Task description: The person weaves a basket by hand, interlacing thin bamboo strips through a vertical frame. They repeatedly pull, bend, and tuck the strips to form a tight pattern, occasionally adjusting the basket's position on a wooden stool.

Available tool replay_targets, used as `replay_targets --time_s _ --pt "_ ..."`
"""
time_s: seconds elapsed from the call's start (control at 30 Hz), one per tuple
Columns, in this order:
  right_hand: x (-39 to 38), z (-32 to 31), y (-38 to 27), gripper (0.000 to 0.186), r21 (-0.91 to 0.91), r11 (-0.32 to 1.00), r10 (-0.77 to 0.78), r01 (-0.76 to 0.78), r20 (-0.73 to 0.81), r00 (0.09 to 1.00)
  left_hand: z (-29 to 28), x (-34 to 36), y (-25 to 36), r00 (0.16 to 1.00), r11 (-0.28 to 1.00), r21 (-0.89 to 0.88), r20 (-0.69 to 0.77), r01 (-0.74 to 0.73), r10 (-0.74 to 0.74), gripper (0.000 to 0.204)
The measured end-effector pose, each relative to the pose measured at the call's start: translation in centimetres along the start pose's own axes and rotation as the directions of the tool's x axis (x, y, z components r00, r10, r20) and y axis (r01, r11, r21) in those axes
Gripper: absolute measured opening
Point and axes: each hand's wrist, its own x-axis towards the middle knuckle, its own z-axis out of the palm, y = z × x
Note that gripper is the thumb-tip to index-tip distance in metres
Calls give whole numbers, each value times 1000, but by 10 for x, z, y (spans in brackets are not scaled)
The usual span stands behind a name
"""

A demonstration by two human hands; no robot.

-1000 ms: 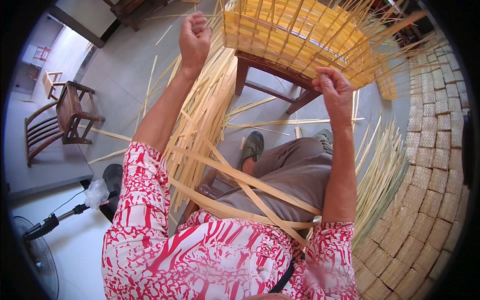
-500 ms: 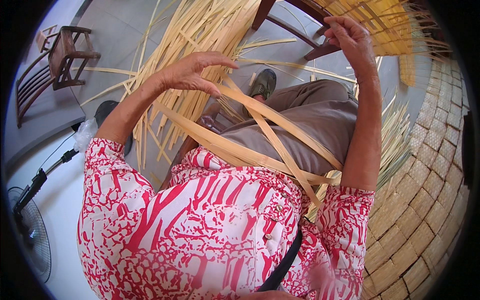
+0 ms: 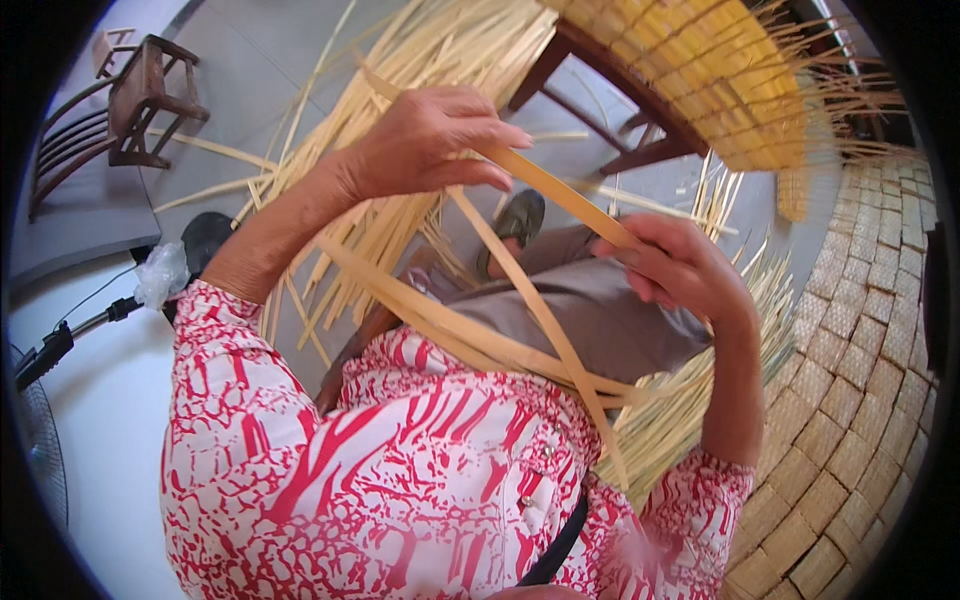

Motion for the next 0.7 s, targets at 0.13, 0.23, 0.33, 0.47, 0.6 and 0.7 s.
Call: replay_targets --time_s 0.13,0.23,0.33,0.47,0.6,0.7 --pt "-53 -43 17 17 -15 992 122 -127 -195 973 -6 27 -5 998 993 112 -61 -24 31 25" --pt "-90 -81 43 19 -1 987 153 -160 -306 940 -2 46 -24 997 987 159 -76 31 -19 18" --pt "-131 -106 68 22 -188 946 160 -266 -443 882 0 51 -50 992 968 218 -54 123 -114 24" --pt "-178 -121 121 20 -345 854 55 -390 -686 726 -18 37 -71 987 962 226 -80 155 -140 13" --pt "-214 -128 160 24 -371 712 -2 -596 -850 527 -39 13 -94 980 921 333 -64 201 -191 16" --pt "-217 -116 170 27 -448 539 -192 -713 -890 413 -52 -3 -96 971 908 346 -70 237 -227 17"
